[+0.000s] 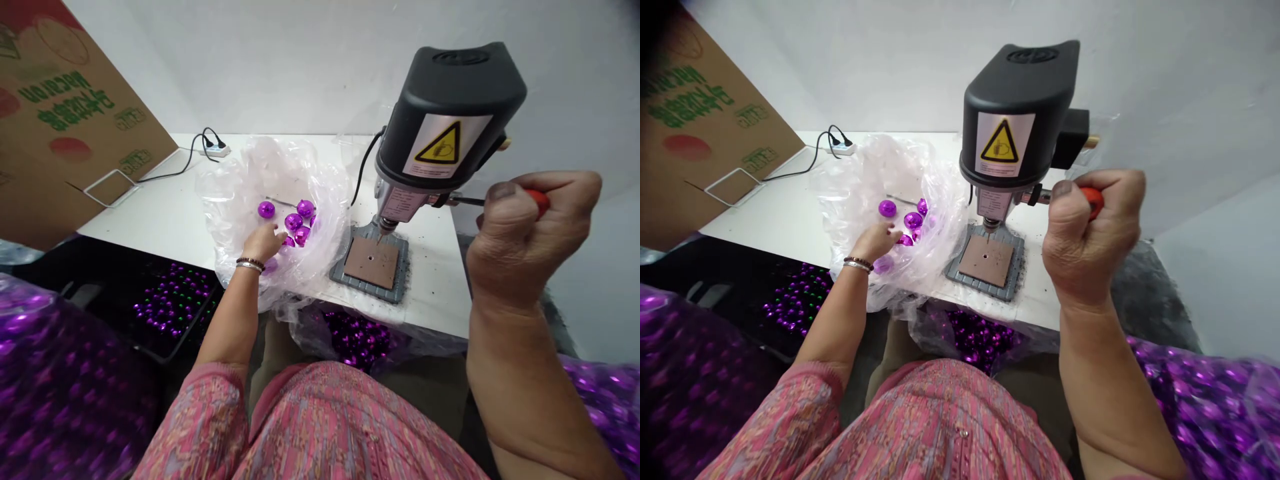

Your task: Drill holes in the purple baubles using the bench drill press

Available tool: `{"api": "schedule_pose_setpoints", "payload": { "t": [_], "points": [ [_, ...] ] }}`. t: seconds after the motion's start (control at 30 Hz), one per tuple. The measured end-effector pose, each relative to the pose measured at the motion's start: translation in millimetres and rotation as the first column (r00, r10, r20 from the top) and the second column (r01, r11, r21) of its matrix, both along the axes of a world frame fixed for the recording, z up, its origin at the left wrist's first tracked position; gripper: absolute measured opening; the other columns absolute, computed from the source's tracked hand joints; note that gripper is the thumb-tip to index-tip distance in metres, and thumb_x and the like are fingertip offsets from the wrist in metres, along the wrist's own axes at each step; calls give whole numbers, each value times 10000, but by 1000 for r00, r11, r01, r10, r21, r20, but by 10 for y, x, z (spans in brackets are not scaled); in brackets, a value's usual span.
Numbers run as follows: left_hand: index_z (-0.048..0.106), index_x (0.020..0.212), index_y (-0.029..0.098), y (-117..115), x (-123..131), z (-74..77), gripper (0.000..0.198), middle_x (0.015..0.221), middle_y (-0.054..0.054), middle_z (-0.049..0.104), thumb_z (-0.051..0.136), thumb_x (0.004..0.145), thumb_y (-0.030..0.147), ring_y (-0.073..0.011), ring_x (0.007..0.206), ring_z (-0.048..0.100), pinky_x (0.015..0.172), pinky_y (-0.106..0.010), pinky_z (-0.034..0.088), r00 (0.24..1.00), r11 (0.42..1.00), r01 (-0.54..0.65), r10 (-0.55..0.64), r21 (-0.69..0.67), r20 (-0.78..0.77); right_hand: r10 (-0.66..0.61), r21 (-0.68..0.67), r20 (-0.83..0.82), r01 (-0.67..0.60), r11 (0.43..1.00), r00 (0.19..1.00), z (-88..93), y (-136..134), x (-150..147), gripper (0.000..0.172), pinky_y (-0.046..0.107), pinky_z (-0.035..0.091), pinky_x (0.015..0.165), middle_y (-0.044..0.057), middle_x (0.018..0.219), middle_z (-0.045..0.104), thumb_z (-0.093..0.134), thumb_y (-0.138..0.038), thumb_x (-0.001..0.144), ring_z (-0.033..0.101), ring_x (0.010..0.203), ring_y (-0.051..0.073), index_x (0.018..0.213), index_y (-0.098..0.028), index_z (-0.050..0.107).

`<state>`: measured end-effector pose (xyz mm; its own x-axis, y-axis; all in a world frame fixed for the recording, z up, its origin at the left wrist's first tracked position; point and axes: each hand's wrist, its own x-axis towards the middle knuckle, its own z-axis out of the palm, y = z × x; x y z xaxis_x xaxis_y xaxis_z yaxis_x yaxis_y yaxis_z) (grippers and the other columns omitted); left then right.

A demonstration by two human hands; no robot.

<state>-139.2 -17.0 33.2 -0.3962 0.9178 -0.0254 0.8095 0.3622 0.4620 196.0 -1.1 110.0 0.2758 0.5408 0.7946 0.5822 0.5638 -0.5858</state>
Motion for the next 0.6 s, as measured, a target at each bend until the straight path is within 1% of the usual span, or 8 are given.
{"api": "schedule_pose_setpoints", "payload": {
  "t": [0.07,0.13,0.2,0.27,0.37,0.43,0.5,0.6],
  "points": [
    [700,867,125,46,-121,-163,327,915,-190,730,669,799,443,-336,975,662,844,-388,476,999,982,-1,-9,-189,-51,19,25,9,-20,999,1000,-10,3,7,254,254,405,636,-22,722,463,527,-419,819,426,586,44,801,-173,468],
    [660,761,161,29,-117,-302,324,775,-142,707,686,775,484,-312,886,667,794,-376,471,998,969,24,-36,-247,-42,29,43,19,-30,999,999,-16,-3,10,256,249,399,632,-21,725,455,520,-421,830,419,582,39,802,-172,466],
    [630,751,177,-10,-44,-372,298,709,-94,672,732,727,456,-275,810,651,750,-358,461,999,978,38,-35,-203,18,26,46,29,-27,999,999,-17,-17,9,250,249,404,642,-13,741,464,508,-412,848,423,597,39,801,-170,466],
    [621,815,169,-46,32,-355,302,738,-73,661,777,673,385,-232,770,625,718,-337,451,980,996,15,3,-89,199,26,56,49,-28,998,998,-11,-30,8,240,246,404,647,-7,745,479,511,-398,853,443,627,46,800,-169,470],
    [583,1076,171,-111,85,-191,410,906,-70,664,699,734,364,-168,758,612,680,-298,452,819,982,-129,25,141,573,26,82,65,-31,996,998,3,-34,5,220,231,388,623,-8,717,495,529,-377,838,455,642,54,792,-167,483],
    [514,1224,216,-191,120,-37,470,960,-64,646,573,823,454,-149,749,612,653,-287,458,689,958,-168,-55,233,723,27,103,63,-33,994,998,13,-30,-3,218,227,373,597,-12,693,496,532,-375,822,439,617,50,777,-167,486],
    [502,1263,243,-303,213,95,522,957,-75,639,465,859,572,-156,737,601,633,-299,463,583,962,-89,-159,257,797,16,104,53,-21,994,998,27,-32,-17,223,228,370,587,-12,680,496,528,-382,809,429,605,50,761,-169,486],
    [515,1302,248,-470,491,163,644,1032,-113,649,494,808,661,-168,728,588,615,-326,460,421,967,91,-254,238,871,3,67,40,-5,998,999,64,-59,-43,211,223,374,588,-17,666,482,516,-372,809,424,599,48,756,-170,486]
  ]
}}
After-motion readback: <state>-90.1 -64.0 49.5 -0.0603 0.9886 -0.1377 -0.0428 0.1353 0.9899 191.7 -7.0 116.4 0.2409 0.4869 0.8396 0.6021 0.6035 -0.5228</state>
